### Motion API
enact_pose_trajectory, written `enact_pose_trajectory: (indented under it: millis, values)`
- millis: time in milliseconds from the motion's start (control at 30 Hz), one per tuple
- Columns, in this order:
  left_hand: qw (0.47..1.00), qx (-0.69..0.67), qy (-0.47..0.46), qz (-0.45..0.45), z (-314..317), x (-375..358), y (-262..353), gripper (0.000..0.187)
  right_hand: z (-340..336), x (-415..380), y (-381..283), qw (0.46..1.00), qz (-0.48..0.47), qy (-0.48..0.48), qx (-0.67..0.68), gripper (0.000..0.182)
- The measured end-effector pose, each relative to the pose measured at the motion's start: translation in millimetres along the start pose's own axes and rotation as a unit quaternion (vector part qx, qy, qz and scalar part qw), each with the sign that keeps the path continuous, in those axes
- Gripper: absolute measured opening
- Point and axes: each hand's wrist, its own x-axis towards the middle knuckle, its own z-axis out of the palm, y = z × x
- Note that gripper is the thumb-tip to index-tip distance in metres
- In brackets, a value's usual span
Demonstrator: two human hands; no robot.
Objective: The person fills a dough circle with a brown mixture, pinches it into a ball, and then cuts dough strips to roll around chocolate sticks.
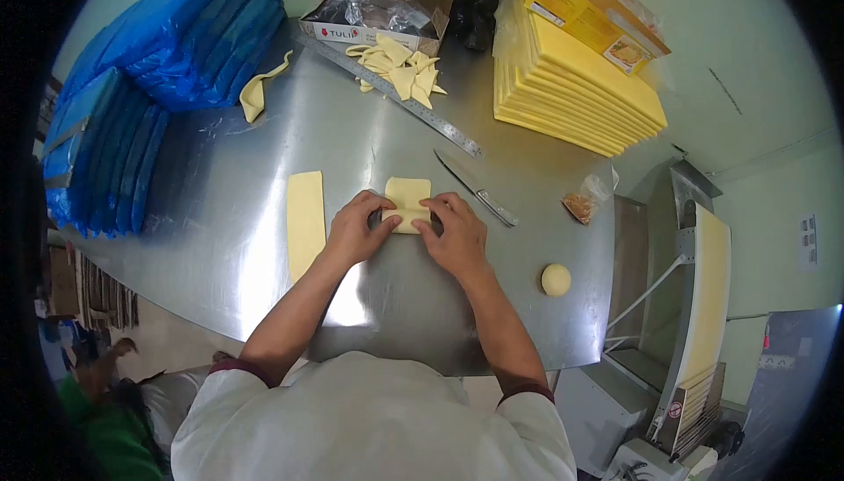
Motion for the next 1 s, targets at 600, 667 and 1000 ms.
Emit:
enact_pose_trajectory:
  millis: [600, 667, 1000]
  values:
    - [0.997, -0.054, 0.036, 0.034, -3.1, 37.9, -9.4, 0.043, 3.5, 45.1, 2.1, 0.998, -0.05, -0.005, -0.029, 0.025]
    - [0.998, -0.048, 0.002, 0.046, -11.0, 38.4, -6.2, 0.042, 3.0, 56.6, 6.8, 0.998, -0.051, -0.026, -0.04, 0.025]
    - [0.998, -0.028, -0.039, -0.036, -7.6, 50.8, -14.1, 0.046, 1.9, -16.7, 21.6, 0.994, -0.012, 0.021, -0.105, 0.031]
